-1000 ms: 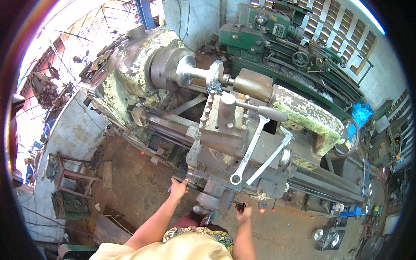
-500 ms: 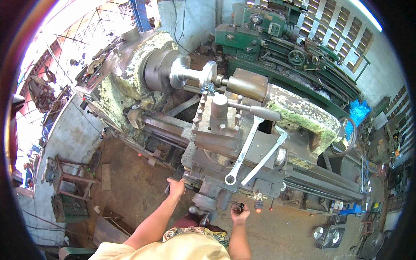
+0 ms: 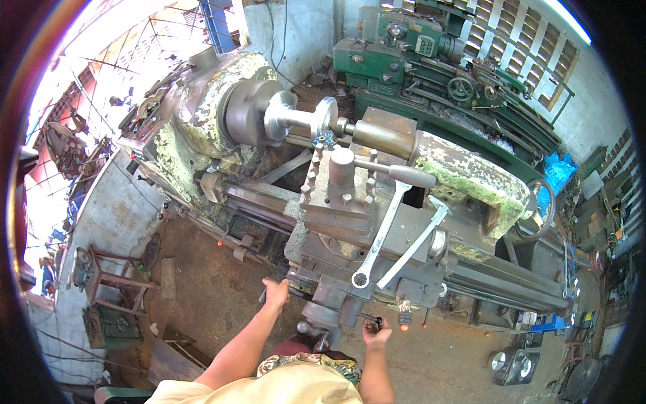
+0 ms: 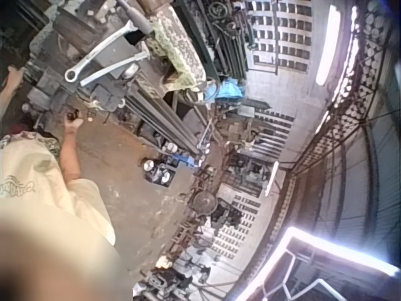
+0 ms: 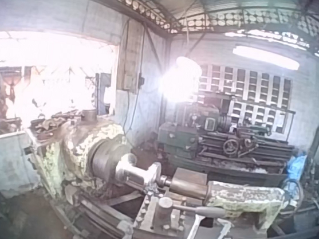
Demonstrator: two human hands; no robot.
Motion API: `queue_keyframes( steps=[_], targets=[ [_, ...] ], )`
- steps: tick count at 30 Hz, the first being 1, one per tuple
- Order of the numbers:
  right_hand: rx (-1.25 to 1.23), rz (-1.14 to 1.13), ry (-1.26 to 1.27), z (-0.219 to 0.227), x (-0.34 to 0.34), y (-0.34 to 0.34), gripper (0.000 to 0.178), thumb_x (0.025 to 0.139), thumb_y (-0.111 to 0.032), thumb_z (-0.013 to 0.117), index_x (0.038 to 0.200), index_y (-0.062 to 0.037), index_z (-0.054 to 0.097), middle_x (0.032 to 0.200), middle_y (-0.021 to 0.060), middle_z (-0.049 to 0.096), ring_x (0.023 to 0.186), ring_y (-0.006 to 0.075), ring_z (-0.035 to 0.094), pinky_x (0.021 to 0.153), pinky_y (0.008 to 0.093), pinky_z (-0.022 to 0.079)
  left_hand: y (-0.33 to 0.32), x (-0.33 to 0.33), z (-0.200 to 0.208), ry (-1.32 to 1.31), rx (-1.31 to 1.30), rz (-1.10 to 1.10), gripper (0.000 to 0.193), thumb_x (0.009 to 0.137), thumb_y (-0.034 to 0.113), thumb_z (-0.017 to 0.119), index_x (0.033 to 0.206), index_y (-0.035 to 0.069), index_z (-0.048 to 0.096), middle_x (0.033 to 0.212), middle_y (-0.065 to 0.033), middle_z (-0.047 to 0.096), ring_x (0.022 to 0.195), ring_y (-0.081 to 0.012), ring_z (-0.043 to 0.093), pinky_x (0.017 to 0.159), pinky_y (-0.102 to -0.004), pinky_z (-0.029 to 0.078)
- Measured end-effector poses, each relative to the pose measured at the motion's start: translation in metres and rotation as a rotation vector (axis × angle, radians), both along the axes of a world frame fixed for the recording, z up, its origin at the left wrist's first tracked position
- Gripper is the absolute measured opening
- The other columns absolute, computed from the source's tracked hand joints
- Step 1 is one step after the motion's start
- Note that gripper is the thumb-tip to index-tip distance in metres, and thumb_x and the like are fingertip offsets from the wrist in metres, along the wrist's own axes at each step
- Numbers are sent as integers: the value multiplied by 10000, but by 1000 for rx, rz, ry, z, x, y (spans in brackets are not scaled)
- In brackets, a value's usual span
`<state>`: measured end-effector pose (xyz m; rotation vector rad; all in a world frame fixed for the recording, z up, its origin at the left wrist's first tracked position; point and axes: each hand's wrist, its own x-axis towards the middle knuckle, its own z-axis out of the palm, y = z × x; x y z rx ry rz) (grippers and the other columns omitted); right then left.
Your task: The person operates a metal lathe, using a wrench to tighten a component on the chuck and adjusting the tool post with a handwheel. The person repeatedly engages the lathe, makes adjustments, and monitors the cutting process.
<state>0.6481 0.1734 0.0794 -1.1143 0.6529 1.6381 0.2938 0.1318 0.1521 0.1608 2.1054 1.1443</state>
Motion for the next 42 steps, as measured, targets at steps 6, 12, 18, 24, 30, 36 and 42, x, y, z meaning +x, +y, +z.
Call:
queue_keyframes(
  steps=[6,12,18,24,30,36,42],
  targets=[
    [-3,31,-52,8,-3,-1,257,888,-335,592,862,-83,550,860,116,586,792,277,565,758,429,502,0,-6,-14,112,-57,-39,1014,856,247,604,1465,-69,-143,1039,-214,565,769,-248,607,630,-395,554],
    [-22,29,-51,7,-2,1,233,892,-326,573,852,-98,549,887,117,589,808,285,574,758,435,510,2,5,50,-33,-62,-45,1017,851,259,608,1464,-78,-130,1154,-261,536,878,-292,619,670,-412,567],
    [-33,31,-47,4,-3,1,304,916,-382,526,820,-94,542,736,91,588,680,275,580,668,423,516,3,9,77,-88,-66,-36,1028,849,257,614,1458,-89,-138,1223,-285,509,897,-305,618,676,-411,568],
    [145,13,-197,19,-2,14,350,924,-441,514,849,-100,537,728,57,600,694,238,594,618,388,470,3,-2,7,78,-66,-35,1045,856,238,622,1465,-56,-174,1283,-292,473,936,-310,606,684,-407,569],
    [19,142,-803,27,28,12,221,906,-287,548,889,-67,546,780,49,586,677,179,554,633,308,432,1,1,33,-119,-44,-35,1035,876,240,609,1467,-30,-196,1332,-277,435,1013,-315,579,735,-439,569],
    [337,-214,-1391,133,39,18,128,885,-79,577,988,-7,550,820,34,551,663,124,503,591,285,412,7,8,80,-145,-57,-41,1044,879,256,609,1458,-38,-209,1355,-270,411,1062,-327,567,733,-453,571],
    [664,164,-1485,237,3,29,153,877,-131,654,936,-2,599,725,27,564,629,140,515,609,311,433,5,8,78,-131,-42,-42,1055,864,254,616,1449,-66,-200,1303,-264,452,1025,-313,579,714,-438,565]
  ],
)
